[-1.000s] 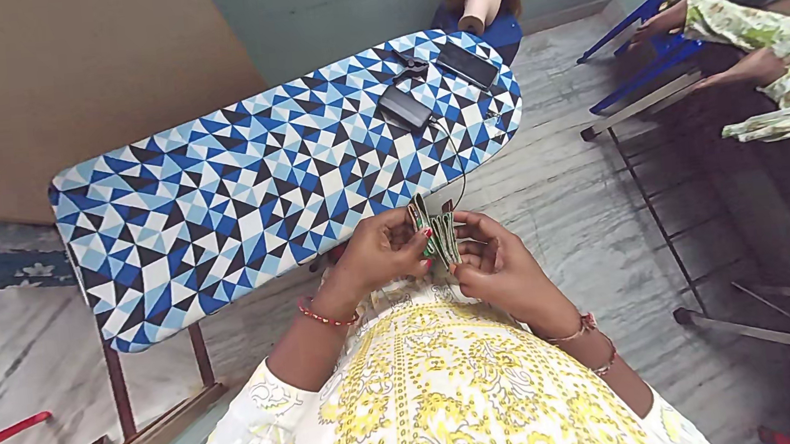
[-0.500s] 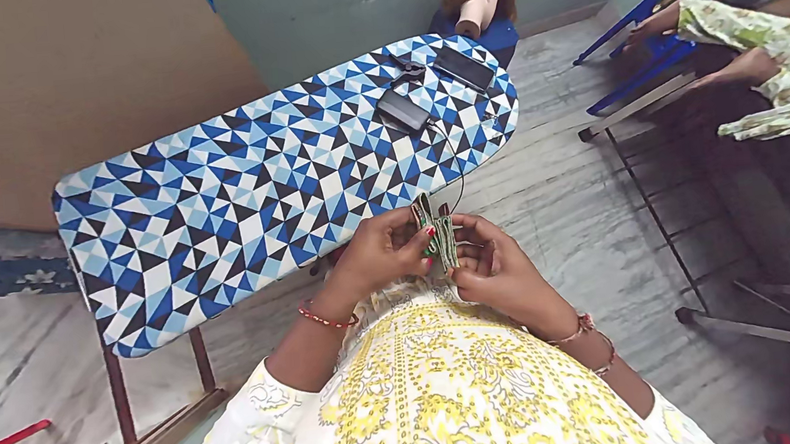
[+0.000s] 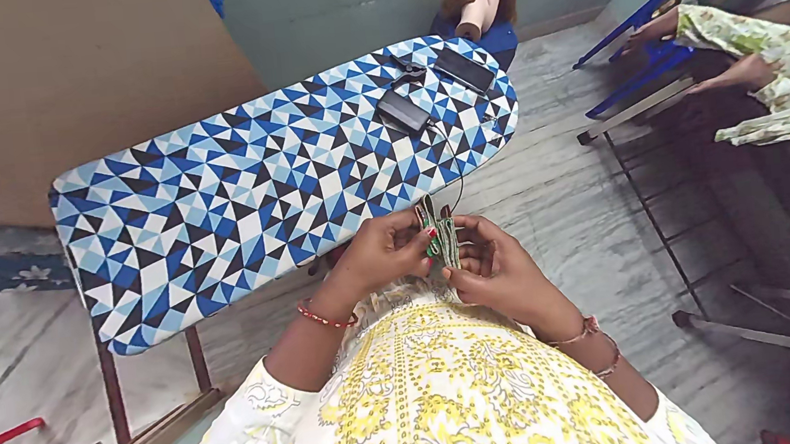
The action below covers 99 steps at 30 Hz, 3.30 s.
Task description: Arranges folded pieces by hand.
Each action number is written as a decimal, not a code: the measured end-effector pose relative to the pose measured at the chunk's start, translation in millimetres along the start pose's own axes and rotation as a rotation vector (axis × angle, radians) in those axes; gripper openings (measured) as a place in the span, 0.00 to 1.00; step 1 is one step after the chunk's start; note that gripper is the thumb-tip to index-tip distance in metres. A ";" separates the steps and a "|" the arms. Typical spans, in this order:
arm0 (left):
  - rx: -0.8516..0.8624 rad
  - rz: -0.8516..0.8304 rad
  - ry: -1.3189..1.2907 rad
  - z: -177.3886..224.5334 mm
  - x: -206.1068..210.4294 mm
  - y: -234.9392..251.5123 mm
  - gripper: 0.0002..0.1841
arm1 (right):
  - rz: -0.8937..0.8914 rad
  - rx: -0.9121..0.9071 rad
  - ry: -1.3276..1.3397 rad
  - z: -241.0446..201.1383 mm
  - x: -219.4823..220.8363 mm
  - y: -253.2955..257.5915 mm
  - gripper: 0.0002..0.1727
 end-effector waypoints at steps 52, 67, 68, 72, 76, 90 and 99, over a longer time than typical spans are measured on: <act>0.251 -0.232 0.434 12.9 19.5 -13.5 0.16 | 0.151 -0.187 -0.305 -11.9 -14.5 -1.8 0.25; 0.165 0.058 0.476 31.0 -35.8 2.6 0.18 | 0.063 -0.265 -0.321 -19.6 -2.5 -6.7 0.23; 0.160 0.056 0.469 32.5 -36.3 3.2 0.17 | 0.062 -0.276 -0.326 -20.3 -2.1 -7.7 0.23; 0.149 0.063 0.432 35.5 -37.7 5.4 0.14 | 0.056 -0.294 -0.333 -21.4 -0.8 -11.3 0.23; 0.171 0.077 0.452 36.4 -36.6 9.2 0.11 | 0.053 -0.324 -0.340 -21.2 0.3 -13.3 0.23; 0.209 0.092 0.510 38.2 -27.8 17.2 0.08 | 0.045 -0.296 -0.578 -25.3 3.8 -21.6 0.27; 0.206 0.092 0.489 36.5 -30.0 13.7 0.11 | 0.071 -0.236 -0.565 -20.6 -2.8 -24.1 0.28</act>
Point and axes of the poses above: each hand's wrist, its own y-axis towards the middle knuckle, its own x-axis out of the palm, z = x × y, the point moved 8 cm from there along y, towards the middle knuckle, and after that the axes turned 7 degrees about -z, right-handed, at the moved point
